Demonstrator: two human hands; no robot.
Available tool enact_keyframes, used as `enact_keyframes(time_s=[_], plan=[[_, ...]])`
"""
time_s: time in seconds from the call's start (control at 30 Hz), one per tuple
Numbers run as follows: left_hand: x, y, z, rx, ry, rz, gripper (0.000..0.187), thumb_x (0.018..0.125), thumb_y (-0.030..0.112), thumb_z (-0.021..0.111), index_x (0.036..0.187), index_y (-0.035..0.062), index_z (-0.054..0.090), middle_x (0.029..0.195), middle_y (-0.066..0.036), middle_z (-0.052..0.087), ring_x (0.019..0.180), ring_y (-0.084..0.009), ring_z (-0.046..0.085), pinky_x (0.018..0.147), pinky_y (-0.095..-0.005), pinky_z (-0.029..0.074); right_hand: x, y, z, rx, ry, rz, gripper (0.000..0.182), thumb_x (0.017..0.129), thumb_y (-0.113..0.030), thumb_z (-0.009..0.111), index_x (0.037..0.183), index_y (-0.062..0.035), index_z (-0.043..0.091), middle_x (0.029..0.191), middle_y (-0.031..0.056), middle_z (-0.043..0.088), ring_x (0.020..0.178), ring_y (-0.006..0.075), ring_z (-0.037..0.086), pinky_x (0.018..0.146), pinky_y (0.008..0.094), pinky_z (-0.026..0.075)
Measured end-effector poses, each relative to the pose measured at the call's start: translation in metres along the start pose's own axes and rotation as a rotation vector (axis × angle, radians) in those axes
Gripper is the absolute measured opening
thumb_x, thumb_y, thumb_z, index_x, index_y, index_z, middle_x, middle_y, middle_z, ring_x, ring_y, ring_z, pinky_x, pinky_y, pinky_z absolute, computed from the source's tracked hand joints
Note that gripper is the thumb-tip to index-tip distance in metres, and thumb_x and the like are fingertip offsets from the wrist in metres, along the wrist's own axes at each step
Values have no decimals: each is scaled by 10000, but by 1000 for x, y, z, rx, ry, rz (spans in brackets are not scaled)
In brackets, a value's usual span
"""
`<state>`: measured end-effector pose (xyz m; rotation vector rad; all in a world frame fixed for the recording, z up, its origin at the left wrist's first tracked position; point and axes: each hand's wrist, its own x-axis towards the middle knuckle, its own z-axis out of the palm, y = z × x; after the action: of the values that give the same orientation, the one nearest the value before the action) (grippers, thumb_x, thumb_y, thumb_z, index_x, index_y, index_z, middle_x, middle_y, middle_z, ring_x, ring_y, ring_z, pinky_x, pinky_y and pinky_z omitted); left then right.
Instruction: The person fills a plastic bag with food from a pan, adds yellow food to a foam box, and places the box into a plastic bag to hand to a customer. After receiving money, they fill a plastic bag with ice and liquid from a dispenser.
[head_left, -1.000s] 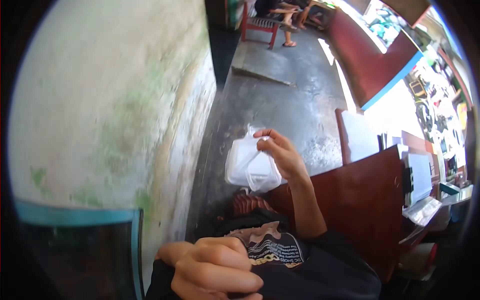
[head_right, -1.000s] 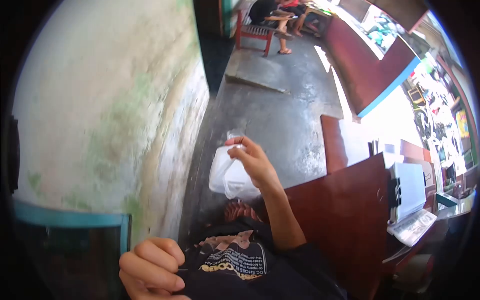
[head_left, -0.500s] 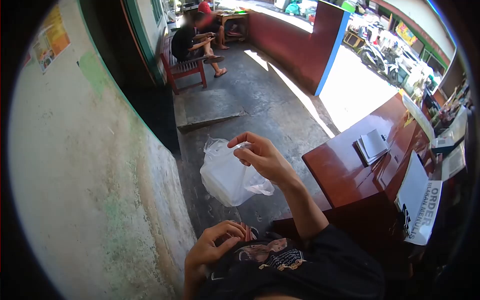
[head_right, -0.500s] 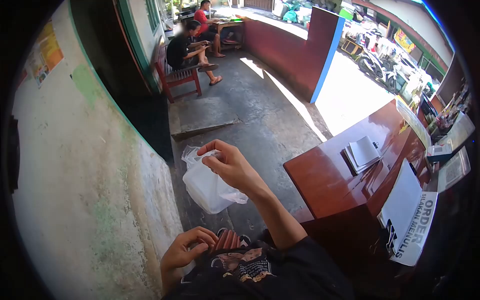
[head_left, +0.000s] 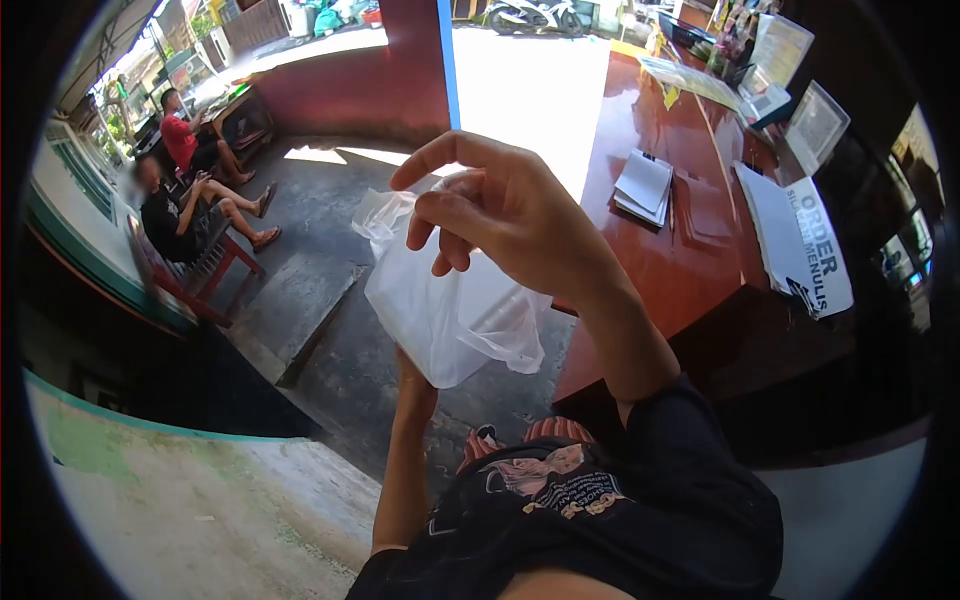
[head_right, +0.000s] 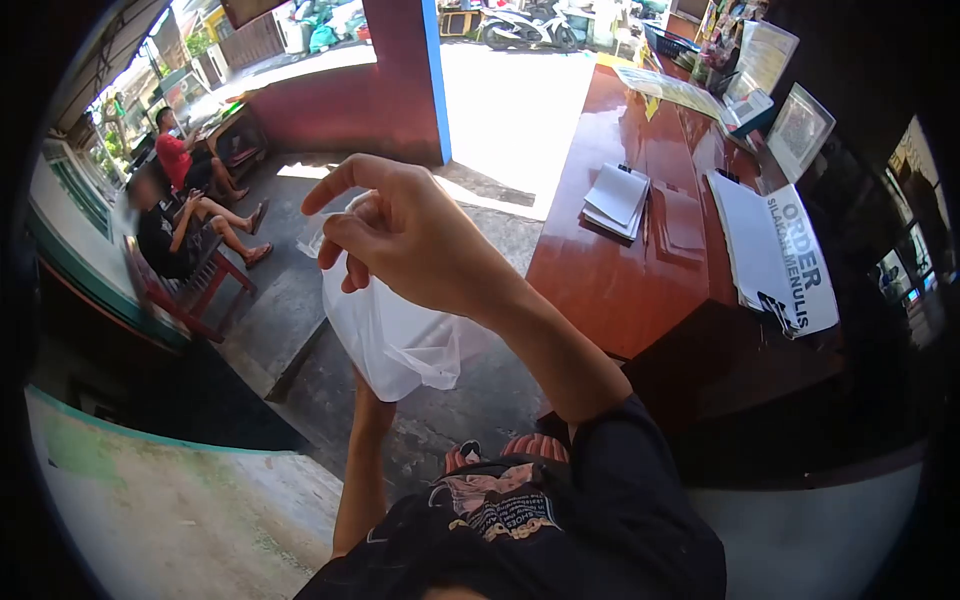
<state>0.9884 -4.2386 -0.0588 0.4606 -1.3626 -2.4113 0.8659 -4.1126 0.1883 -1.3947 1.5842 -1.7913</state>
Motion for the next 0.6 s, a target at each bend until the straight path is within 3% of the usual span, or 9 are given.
enact_keyframes(time_s=[0.07, 0.13, 0.17, 0.23, 0.4, 0.5, 0.57, 0.6], plan=[[24, 3, 3, 26, -151, 44, 722, 952, 586, 374, 1477, 146, 147, 1465, -129, 291, 1289, -260, 398, 1027, -405, 402, 4, -9, -12, -72, 125, -53, 213, 944, -91, 546, 1133, 2, 575, 802, 122, 674, 564, 81, 586, 602, 250, 549], [47, -5, 13, 414, -228, 68, 703, 968, 524, 403, 1492, 161, 107, 1459, -130, 295, 1286, -256, 399, 1034, -397, 404, 5, -21, -29, -115, 214, -86, 195, 936, -51, 518, 1109, 26, 566, 806, 139, 683, 617, 115, 633, 606, 262, 551], [63, -12, 22, 403, -240, 72, 703, 968, 524, 403, 1492, 161, 107, 1459, -130, 295, 1286, -256, 399, 1034, -397, 404, 1, -26, -40, -194, 291, -73, 196, 931, -46, 520, 1108, 18, 575, 811, 137, 684, 613, 109, 627, 614, 263, 555], [97, -21, 58, 314, -377, -80, 846, 905, 716, 222, 1492, 119, 102, 1418, -156, 341, 1278, -304, 414, 1044, -450, 395, 0, -38, -64, -289, 417, -45, 205, 917, -37, 531, 1109, 4, 589, 814, 133, 685, 614, 100, 621, 629, 264, 562], [107, -28, 114, 272, -519, -161, 862, 901, 728, 180, 1499, 110, 122, 1433, -171, 320, 1317, -300, 357, 997, -421, 422, -19, -25, -118, -273, 592, 48, 255, 904, -80, 589, 1149, -7, 599, 797, 110, 657, 628, 66, 601, 671, 275, 577], [119, -43, 123, 306, -517, -123, 834, 909, 715, 196, 1510, 142, 114, 1461, -168, 308, 1311, -293, 376, 1014, -466, 406, -28, -29, -130, -287, 628, 64, 253, 904, -78, 588, 1147, -5, 600, 804, 111, 654, 644, 80, 612, 695, 285, 580], [118, -40, 131, 431, -477, -89, 859, 905, 725, 179, 1509, 117, 135, 1480, -166, 293, 1370, -294, 273, 1115, -436, 243, -36, -26, -140, -278, 660, 61, 256, 901, -95, 592, 1142, -8, 600, 800, 105, 657, 651, 95, 626, 711, 298, 581], [115, -39, 134, 439, -478, -95, 859, 905, 725, 179, 1509, 117, 135, 1480, -166, 293, 1370, -294, 273, 1115, -436, 243, -41, -26, -139, -271, 668, 63, 256, 901, -95, 592, 1142, -8, 600, 800, 105, 657, 651, 95, 626, 711, 298, 581]])
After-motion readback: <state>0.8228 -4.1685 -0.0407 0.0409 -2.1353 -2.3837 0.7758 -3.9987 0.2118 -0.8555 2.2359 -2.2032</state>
